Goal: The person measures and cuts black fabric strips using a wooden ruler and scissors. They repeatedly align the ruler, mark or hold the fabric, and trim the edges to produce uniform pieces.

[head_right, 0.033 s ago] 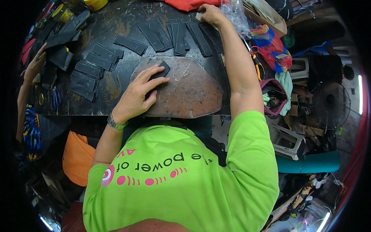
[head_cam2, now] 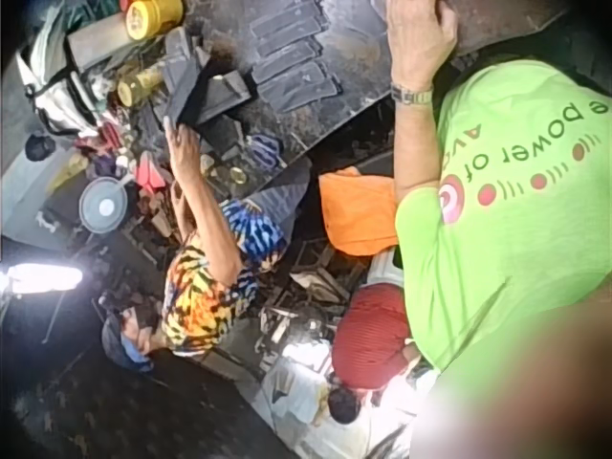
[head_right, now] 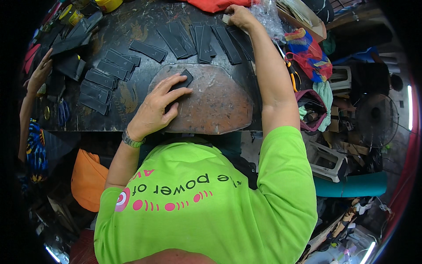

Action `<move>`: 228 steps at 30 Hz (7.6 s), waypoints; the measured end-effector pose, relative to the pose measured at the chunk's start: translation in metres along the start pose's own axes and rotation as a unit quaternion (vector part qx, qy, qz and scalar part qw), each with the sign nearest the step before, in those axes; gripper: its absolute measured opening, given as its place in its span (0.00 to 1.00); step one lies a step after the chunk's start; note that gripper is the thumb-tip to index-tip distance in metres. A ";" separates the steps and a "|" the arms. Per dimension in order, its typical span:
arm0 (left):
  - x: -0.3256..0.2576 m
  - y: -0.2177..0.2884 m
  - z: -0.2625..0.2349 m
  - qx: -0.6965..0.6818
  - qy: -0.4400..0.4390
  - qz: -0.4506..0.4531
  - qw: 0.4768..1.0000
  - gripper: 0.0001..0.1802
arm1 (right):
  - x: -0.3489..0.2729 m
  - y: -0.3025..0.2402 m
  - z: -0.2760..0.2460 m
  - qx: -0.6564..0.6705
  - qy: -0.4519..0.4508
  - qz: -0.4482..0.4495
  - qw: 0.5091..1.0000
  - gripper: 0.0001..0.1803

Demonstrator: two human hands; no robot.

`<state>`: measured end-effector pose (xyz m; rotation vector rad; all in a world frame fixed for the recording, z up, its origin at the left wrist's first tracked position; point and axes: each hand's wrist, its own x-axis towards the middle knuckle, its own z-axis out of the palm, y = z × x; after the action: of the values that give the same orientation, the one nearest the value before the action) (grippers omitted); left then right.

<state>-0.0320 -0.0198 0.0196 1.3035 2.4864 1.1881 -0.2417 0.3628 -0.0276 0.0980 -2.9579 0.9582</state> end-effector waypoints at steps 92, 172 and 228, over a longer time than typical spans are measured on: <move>0.110 -0.157 -0.003 -0.791 0.097 -0.059 0.602 0.25 | -0.295 -0.062 -0.100 0.069 -0.049 0.301 0.950 0.14; 0.101 -0.074 -0.004 -0.687 0.008 -0.166 0.708 0.25 | -0.180 -0.166 0.034 0.357 0.003 0.041 0.933 0.08; 0.017 0.055 0.035 -0.747 0.069 -0.215 0.625 0.31 | -0.287 -0.190 -0.041 0.400 -0.055 0.154 0.902 0.10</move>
<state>0.0083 0.0316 0.0371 0.0758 0.8018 2.2303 0.0581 0.2479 0.1031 -0.3175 -2.4818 2.2110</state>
